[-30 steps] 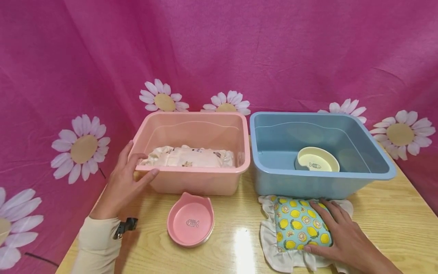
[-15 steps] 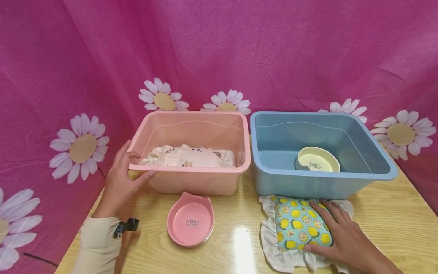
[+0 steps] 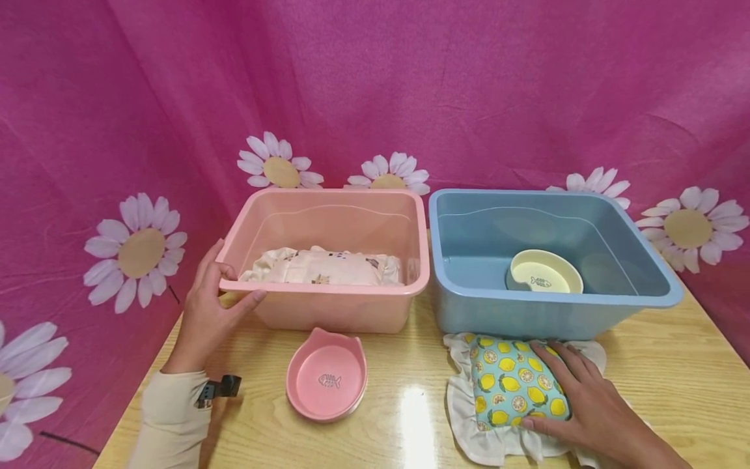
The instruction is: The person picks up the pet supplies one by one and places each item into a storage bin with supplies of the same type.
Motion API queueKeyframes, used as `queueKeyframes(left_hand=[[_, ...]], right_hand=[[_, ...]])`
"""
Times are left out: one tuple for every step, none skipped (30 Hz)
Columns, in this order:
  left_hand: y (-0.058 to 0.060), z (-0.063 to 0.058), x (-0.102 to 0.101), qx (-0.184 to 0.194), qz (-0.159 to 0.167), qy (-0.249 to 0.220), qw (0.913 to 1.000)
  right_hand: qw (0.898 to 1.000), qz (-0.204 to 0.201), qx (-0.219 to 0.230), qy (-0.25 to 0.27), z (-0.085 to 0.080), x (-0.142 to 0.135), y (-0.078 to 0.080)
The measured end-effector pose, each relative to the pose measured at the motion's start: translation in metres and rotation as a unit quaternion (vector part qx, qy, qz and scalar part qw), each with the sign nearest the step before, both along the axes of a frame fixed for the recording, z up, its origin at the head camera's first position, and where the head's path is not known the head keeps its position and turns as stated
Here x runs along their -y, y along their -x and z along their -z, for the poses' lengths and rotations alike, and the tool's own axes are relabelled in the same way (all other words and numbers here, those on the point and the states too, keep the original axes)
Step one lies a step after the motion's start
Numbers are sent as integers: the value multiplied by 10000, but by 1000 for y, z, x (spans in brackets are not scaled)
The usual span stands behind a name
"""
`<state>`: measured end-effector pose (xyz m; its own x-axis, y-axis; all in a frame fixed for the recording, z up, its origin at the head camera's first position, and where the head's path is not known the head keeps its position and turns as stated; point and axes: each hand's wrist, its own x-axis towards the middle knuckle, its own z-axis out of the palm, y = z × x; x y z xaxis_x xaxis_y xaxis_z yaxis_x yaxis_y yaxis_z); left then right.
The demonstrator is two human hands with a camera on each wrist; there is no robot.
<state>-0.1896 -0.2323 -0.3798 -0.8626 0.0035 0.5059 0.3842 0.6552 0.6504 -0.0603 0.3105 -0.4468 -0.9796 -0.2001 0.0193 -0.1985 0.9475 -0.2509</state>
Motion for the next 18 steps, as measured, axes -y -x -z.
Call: queueKeyframes(left_hand=[[0, 0, 0, 5, -5, -6, 10000], [0, 0, 0, 9, -9, -8, 10000], [0, 1, 0, 17, -14, -10, 10000], [0, 1, 0, 18, -12, -14, 10000], [0, 1, 1, 22, -12, -14, 10000], [0, 1, 1, 22, -12, -16, 10000], [0, 1, 1, 28, -15, -13, 10000], [1, 1, 1, 25, -14, -15, 10000], [1, 1, 1, 22, -18, -18, 10000], [1, 2, 1, 18, -18, -23, 10000], [1, 2, 1, 16, -30, -23, 10000], [1, 2, 1, 14, -43, -25, 10000], [1, 2, 1, 18, -54, -28, 10000], [1, 2, 1, 19, -62, -32, 10000], [1, 3, 1, 26, -71, -38, 10000], [1, 3, 1, 29, -73, -43, 10000], [1, 3, 0, 38, -80, -46, 10000], [0, 3, 0, 48, -83, -59, 9999]], right_hand=[[10000, 22, 39, 6, -1, 0, 0], [10000, 41, 64, 5, -1, 0, 0], [10000, 36, 53, -5, -1, 0, 0], [10000, 42, 66, -27, -2, 1, 0], [9999, 68, 97, -53, -3, 1, 0], [9999, 99, 118, -75, -4, 1, 1], [9999, 96, 94, -91, -4, 1, 1], [9999, 91, 61, -102, -4, 1, 1], [9999, 81, 16, -107, -5, 2, 1], [9999, 83, -6, -117, -5, 2, 1], [9999, 77, -53, -115, -5, 3, 1], [9999, 70, -95, -114, -4, 3, 1], [9998, 61, -119, -122, -4, 3, 1], [9998, 59, -136, -129, -4, 4, 1], [9998, 62, -150, -141, -4, 4, 2], [9997, 65, -165, -154, -4, 4, 2], [9997, 67, -189, -166, -4, 4, 2], [9996, 62, -222, -178, -4, 5, 2]])
